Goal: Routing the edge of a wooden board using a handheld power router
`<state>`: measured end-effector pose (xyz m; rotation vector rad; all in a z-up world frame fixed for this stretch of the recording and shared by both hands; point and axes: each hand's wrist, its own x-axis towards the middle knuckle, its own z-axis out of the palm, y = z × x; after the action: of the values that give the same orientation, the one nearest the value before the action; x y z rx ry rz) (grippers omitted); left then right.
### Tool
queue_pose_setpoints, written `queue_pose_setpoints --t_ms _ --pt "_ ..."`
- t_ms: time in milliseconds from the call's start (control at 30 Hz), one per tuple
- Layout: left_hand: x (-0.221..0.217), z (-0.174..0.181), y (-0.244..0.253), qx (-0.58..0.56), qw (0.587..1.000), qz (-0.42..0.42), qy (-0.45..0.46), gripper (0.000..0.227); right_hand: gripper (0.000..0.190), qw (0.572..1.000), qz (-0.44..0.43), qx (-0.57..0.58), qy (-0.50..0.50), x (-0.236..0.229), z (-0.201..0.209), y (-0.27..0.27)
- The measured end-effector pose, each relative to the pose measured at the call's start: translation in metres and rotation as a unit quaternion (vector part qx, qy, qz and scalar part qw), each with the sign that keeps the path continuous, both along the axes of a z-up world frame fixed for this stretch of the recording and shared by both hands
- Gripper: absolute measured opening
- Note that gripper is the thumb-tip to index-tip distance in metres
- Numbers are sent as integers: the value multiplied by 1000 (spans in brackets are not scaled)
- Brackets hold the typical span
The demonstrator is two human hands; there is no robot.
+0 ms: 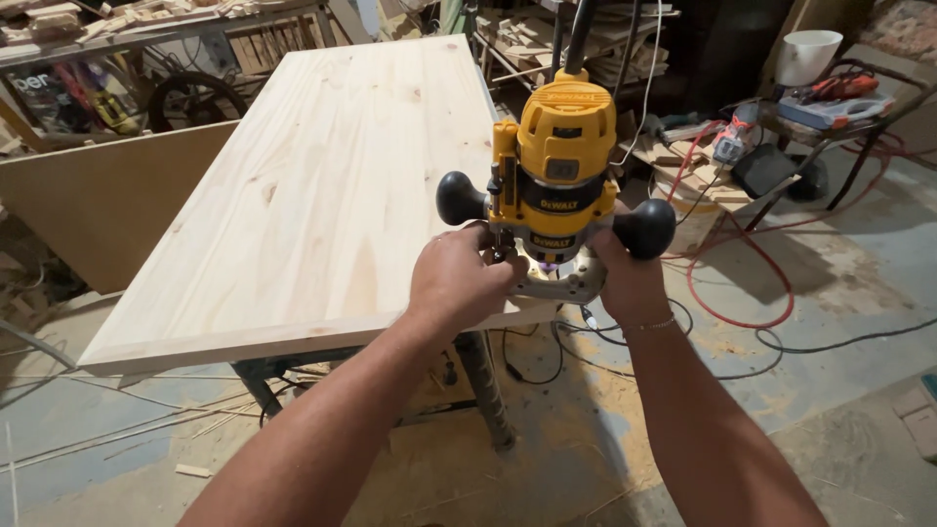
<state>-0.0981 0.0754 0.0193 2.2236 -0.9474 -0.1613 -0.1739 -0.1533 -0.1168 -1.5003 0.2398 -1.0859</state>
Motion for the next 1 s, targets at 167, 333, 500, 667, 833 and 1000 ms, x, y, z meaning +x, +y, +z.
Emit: queue_pose_setpoints --t_ms 167,333,500,667,833,1000 --pt "0 4 6 -8 1000 -24 -9 41 8 993 11 76 -90 -6 11 33" --pt "12 -2 15 17 995 -84 -42 53 10 983 21 138 -122 3 -15 23" --pt "9 18 32 122 976 -178 -38 99 11 986 27 115 -118 1 -3 28" --pt "25 -6 19 158 970 -170 -66 69 22 986 11 129 -106 -11 17 49" --pt "24 -5 22 120 974 -178 -79 83 22 991 -9 103 -89 -4 -4 31" --pt "23 -3 25 108 975 -178 -82 80 25 987 2 135 -88 -9 2 37"
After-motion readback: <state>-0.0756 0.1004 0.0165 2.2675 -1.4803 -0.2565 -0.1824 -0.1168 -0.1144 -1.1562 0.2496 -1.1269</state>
